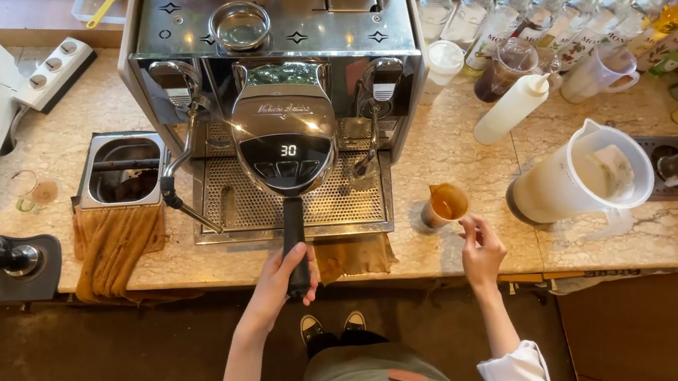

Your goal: The person cleans a portafilter with a cloth, then pours a dark liquid into a measuring jug. They retrieve a digital scale, place the jug on it, and add a white creamy substance from a container using a spoon while monitoring the weight. The person closes the container and sets it aside.

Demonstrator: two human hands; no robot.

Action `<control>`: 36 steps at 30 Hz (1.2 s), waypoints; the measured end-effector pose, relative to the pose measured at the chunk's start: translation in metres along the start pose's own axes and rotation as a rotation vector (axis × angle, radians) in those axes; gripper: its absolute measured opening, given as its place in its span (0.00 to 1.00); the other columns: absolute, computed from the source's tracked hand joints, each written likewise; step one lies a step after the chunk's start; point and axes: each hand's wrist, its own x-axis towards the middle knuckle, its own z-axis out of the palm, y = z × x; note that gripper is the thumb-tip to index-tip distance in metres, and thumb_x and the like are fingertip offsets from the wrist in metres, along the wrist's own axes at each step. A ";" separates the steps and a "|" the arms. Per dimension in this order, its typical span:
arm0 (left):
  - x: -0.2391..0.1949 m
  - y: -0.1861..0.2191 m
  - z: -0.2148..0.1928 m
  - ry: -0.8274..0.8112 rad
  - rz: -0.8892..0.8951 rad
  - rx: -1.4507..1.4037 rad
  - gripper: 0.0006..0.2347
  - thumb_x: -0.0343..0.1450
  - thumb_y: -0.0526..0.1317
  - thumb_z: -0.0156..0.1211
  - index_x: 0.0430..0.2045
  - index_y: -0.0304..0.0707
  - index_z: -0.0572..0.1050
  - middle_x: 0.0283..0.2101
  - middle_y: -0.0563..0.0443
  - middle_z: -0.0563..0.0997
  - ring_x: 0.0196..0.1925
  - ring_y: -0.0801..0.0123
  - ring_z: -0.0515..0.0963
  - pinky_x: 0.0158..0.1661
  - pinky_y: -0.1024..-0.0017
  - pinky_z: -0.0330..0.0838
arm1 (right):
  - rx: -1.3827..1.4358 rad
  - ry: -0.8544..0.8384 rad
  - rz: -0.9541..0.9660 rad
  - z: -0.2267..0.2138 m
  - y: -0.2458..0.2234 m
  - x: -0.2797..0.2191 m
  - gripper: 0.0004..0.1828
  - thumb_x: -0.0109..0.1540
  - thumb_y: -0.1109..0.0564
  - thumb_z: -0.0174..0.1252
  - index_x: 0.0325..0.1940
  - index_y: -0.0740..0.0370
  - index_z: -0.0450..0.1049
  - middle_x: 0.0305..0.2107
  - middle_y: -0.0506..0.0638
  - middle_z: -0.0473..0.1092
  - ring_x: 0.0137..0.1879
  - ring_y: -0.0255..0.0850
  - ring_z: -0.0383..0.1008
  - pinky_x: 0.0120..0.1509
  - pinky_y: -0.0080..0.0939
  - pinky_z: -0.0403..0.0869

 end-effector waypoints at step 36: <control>0.178 0.203 -0.162 -0.119 1.473 0.639 0.19 0.82 0.49 0.43 0.66 0.42 0.58 0.71 0.41 0.61 0.79 0.47 0.55 0.77 0.46 0.54 | 1.509 -0.917 0.996 0.145 -0.290 -0.045 0.10 0.70 0.57 0.51 0.35 0.58 0.62 0.09 0.43 0.55 0.09 0.31 0.52 0.10 0.30 0.54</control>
